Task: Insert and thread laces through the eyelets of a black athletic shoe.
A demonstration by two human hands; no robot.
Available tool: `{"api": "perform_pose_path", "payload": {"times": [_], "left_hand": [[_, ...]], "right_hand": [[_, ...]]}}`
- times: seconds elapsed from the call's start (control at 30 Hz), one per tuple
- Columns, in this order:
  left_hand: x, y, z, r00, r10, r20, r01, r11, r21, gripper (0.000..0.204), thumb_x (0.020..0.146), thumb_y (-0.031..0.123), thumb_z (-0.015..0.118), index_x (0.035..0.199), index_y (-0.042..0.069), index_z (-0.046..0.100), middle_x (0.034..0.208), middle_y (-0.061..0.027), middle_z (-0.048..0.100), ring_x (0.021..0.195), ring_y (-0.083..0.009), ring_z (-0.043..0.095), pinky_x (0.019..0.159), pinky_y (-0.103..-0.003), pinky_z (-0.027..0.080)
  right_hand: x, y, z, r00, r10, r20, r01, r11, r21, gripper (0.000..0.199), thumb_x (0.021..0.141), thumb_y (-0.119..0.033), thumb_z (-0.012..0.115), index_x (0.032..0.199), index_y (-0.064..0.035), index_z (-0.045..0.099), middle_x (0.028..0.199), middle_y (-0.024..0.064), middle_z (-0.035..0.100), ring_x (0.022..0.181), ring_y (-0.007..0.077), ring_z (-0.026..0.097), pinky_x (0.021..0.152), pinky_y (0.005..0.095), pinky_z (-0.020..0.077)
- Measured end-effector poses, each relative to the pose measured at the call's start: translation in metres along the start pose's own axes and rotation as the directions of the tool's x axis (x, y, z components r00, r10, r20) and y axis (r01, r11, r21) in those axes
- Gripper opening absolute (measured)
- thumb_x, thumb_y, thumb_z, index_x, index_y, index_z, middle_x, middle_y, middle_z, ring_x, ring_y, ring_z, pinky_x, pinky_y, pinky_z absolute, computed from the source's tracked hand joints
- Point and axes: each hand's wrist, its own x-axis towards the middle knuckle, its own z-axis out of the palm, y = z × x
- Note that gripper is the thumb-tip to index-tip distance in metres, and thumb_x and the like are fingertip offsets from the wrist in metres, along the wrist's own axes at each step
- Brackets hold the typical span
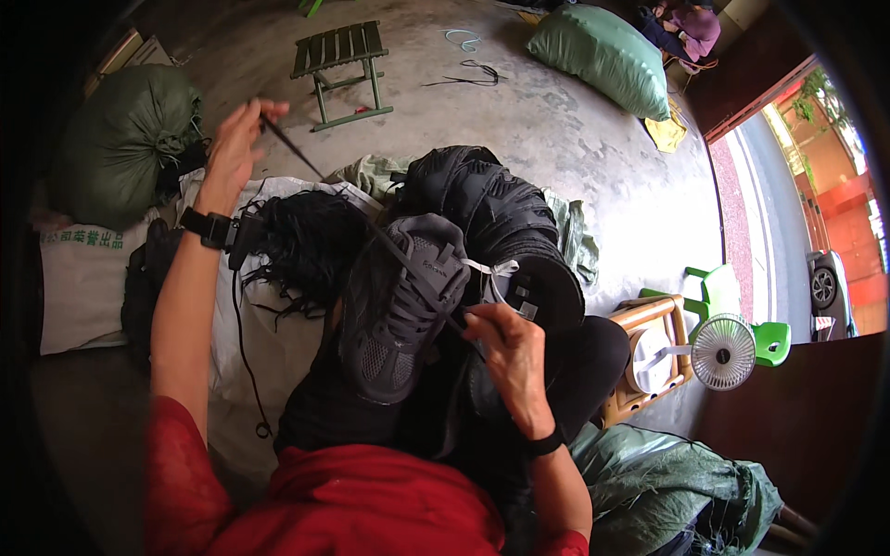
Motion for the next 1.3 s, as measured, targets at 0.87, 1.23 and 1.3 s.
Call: {"api": "perform_pose_path", "payload": {"times": [0.87, 1.23, 1.3], "left_hand": [[-0.158, -0.016, 0.091, 0.972, 0.027, 0.234, -0.04, 0.998, 0.052, 0.01, 0.094, 0.01, 0.056, 0.099, 0.006, 0.064, 0.079, -0.0017, 0.067, 0.068, -0.0064, 0.06, 0.057, -0.021, 0.045], [-0.172, -0.001, 0.131, 0.887, 0.394, 0.242, -0.45, 0.856, 0.254, 0.009, 0.082, 0.001, 0.07, 0.088, 0.003, 0.064, 0.08, -0.0069, 0.061, 0.076, -0.0225, 0.06, 0.066, -0.034, 0.048], [-0.173, 0.0, 0.133, 0.854, 0.448, 0.266, -0.516, 0.797, 0.315, 0.01, 0.081, 0.001, 0.07, 0.087, 0.004, 0.064, 0.079, -0.0065, 0.06, 0.075, -0.0234, 0.06, 0.066, -0.035, 0.049]], "right_hand": [[0.018, 0.005, 0.027, 0.984, -0.178, -0.013, 0.145, 0.839, -0.525, 0.014, 0.086, -0.017, 0.064, 0.089, -0.0042, 0.067, 0.076, 0.0162, 0.068, 0.062, 0.0329, 0.065, 0.058, 0.0404, 0.0503], [0.017, 0.007, 0.024, 0.992, 0.115, 0.054, -0.103, 0.979, -0.177, 0.017, 0.092, -0.012, 0.056, 0.087, 0.0022, 0.062, 0.068, 0.0095, 0.065, 0.059, 0.0154, 0.064, 0.054, 0.0286, 0.0507], [0.015, 0.01, 0.027, 0.997, 0.074, 0.035, -0.066, 0.98, -0.19, 0.016, 0.092, -0.012, 0.056, 0.087, 0.002, 0.062, 0.068, 0.0093, 0.065, 0.059, 0.0153, 0.064, 0.054, 0.0287, 0.0505]]}}
